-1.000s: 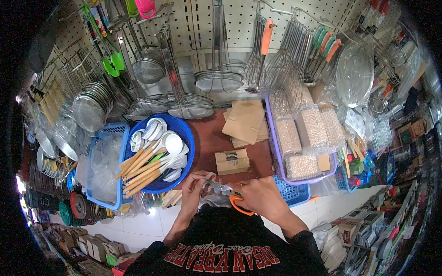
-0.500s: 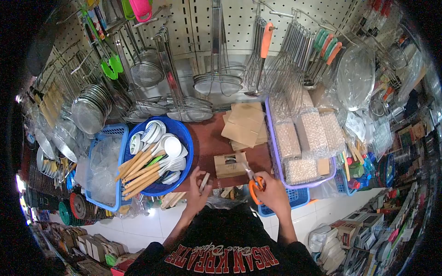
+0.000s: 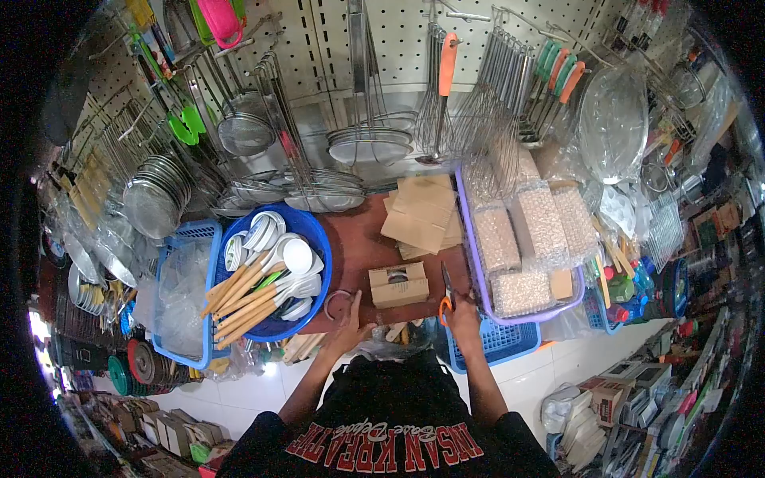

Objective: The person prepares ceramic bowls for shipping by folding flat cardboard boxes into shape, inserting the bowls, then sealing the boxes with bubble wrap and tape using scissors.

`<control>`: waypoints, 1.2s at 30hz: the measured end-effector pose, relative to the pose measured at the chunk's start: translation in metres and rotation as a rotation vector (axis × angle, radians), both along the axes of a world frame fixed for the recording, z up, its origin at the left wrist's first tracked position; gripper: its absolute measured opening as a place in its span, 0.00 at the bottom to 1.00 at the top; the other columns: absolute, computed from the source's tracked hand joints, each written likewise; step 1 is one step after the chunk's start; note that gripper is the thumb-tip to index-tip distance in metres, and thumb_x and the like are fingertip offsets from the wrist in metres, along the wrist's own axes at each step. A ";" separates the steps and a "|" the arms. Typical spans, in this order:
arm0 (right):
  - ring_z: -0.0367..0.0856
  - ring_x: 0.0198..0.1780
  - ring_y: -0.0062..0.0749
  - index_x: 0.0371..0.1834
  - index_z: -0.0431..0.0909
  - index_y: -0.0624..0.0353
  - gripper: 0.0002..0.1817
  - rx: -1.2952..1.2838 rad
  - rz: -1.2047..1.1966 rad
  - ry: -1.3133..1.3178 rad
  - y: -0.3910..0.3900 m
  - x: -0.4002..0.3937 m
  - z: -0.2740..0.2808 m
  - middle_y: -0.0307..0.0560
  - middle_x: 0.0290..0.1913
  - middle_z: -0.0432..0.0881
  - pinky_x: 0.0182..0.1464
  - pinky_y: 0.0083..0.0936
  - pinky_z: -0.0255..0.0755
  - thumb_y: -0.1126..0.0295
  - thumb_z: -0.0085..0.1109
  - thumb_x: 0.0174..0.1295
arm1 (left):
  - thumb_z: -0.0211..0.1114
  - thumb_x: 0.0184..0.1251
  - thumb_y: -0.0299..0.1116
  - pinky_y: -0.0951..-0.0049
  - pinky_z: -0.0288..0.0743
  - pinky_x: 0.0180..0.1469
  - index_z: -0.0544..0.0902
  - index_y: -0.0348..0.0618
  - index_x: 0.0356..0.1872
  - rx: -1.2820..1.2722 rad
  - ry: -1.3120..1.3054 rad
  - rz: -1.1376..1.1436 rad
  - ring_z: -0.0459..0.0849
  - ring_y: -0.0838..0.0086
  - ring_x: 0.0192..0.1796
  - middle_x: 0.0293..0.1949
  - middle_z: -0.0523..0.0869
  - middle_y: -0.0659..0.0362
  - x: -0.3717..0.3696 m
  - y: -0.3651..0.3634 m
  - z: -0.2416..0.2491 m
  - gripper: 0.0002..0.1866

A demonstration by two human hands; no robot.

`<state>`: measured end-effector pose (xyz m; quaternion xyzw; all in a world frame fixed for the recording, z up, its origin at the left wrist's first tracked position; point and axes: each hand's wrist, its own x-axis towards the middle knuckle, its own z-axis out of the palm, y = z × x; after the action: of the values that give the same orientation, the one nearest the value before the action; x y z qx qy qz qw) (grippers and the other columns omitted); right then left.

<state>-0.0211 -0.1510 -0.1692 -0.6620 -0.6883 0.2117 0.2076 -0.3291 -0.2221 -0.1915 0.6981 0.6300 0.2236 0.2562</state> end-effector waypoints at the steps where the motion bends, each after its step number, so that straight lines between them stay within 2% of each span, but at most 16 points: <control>1: 0.83 0.45 0.66 0.50 0.81 0.63 0.16 0.002 -0.002 -0.030 0.002 -0.003 0.001 0.67 0.39 0.84 0.48 0.50 0.78 0.71 0.63 0.58 | 0.69 0.65 0.51 0.42 0.66 0.68 0.49 0.42 0.79 -0.029 0.021 -0.013 0.65 0.33 0.70 0.71 0.62 0.30 -0.001 0.001 0.005 0.50; 3: 0.83 0.44 0.66 0.50 0.81 0.64 0.16 -0.123 -0.045 -0.095 0.007 -0.009 0.005 0.67 0.39 0.84 0.49 0.50 0.78 0.72 0.63 0.58 | 0.70 0.64 0.51 0.43 0.63 0.70 0.49 0.43 0.80 0.001 0.059 -0.019 0.64 0.34 0.72 0.72 0.62 0.31 -0.002 0.002 0.011 0.51; 7: 0.81 0.51 0.65 0.53 0.79 0.64 0.19 -0.023 0.007 -0.156 0.010 -0.009 -0.016 0.68 0.49 0.81 0.53 0.50 0.77 0.72 0.64 0.58 | 0.70 0.64 0.50 0.44 0.56 0.74 0.49 0.40 0.79 -0.013 0.081 0.020 0.61 0.37 0.74 0.72 0.62 0.32 0.001 0.001 0.023 0.51; 9: 0.78 0.56 0.65 0.55 0.77 0.63 0.21 0.074 0.067 -0.168 0.010 -0.008 -0.019 0.67 0.55 0.76 0.53 0.50 0.78 0.74 0.67 0.57 | 0.70 0.64 0.49 0.45 0.54 0.74 0.49 0.37 0.79 0.043 -0.031 0.036 0.61 0.37 0.73 0.72 0.62 0.33 0.004 -0.001 0.030 0.52; 12: 0.79 0.54 0.66 0.55 0.76 0.62 0.21 0.148 0.043 -0.167 0.001 -0.010 -0.020 0.64 0.53 0.77 0.52 0.50 0.78 0.73 0.67 0.58 | 0.71 0.64 0.48 0.46 0.54 0.74 0.49 0.32 0.78 0.101 -0.149 0.056 0.62 0.39 0.73 0.71 0.63 0.34 0.010 -0.003 0.042 0.52; 15: 0.81 0.49 0.60 0.51 0.79 0.63 0.17 0.160 0.041 -0.114 -0.009 -0.027 0.034 0.60 0.49 0.78 0.51 0.45 0.80 0.76 0.66 0.58 | 0.72 0.64 0.47 0.47 0.55 0.74 0.51 0.30 0.77 0.158 -0.248 0.079 0.62 0.40 0.73 0.71 0.64 0.34 0.020 -0.004 0.052 0.51; 18: 0.83 0.45 0.45 0.46 0.82 0.64 0.10 0.071 0.140 0.216 -0.013 -0.030 0.048 0.52 0.45 0.79 0.46 0.35 0.79 0.76 0.64 0.62 | 0.73 0.63 0.47 0.48 0.56 0.73 0.53 0.29 0.76 0.190 -0.301 0.089 0.63 0.40 0.72 0.70 0.64 0.35 0.032 0.000 0.070 0.50; 21: 0.82 0.42 0.30 0.43 0.84 0.64 0.05 -0.126 0.082 0.730 -0.030 -0.047 0.062 0.46 0.43 0.79 0.43 0.25 0.76 0.76 0.63 0.66 | 0.74 0.61 0.46 0.48 0.56 0.73 0.54 0.29 0.75 0.226 -0.290 0.069 0.64 0.41 0.71 0.70 0.64 0.36 0.042 0.006 0.084 0.50; 22: 0.81 0.43 0.23 0.46 0.84 0.63 0.07 -0.088 0.132 0.838 -0.033 -0.053 0.068 0.42 0.43 0.78 0.43 0.21 0.74 0.73 0.63 0.69 | 0.74 0.61 0.46 0.48 0.56 0.73 0.54 0.29 0.75 0.243 -0.279 0.059 0.64 0.41 0.71 0.70 0.65 0.36 0.045 0.008 0.088 0.50; 25: 0.81 0.46 0.25 0.49 0.84 0.62 0.09 -0.132 0.212 0.807 -0.035 -0.059 0.085 0.43 0.44 0.79 0.47 0.21 0.75 0.72 0.64 0.68 | 0.75 0.59 0.45 0.48 0.57 0.72 0.54 0.30 0.75 0.258 -0.281 0.004 0.65 0.41 0.70 0.70 0.64 0.36 0.049 0.013 0.100 0.51; 28: 0.80 0.48 0.27 0.50 0.84 0.62 0.11 -0.174 0.206 0.902 -0.033 -0.061 0.091 0.43 0.45 0.79 0.49 0.23 0.76 0.71 0.65 0.67 | 0.76 0.58 0.43 0.48 0.58 0.71 0.53 0.31 0.76 0.323 -0.310 -0.011 0.65 0.41 0.70 0.70 0.64 0.36 0.052 0.017 0.103 0.52; 36: 0.81 0.46 0.30 0.45 0.85 0.63 0.08 -0.074 0.243 0.826 -0.030 -0.063 0.100 0.44 0.45 0.80 0.47 0.24 0.75 0.73 0.67 0.64 | 0.76 0.58 0.42 0.47 0.59 0.70 0.53 0.32 0.76 0.335 -0.255 -0.036 0.65 0.42 0.69 0.71 0.64 0.39 0.054 0.020 0.113 0.52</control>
<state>-0.0845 -0.1811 -0.0693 -0.4428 -0.6124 0.5062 0.4155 -0.2752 -0.2024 -0.0784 0.7082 0.5341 0.4071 0.2179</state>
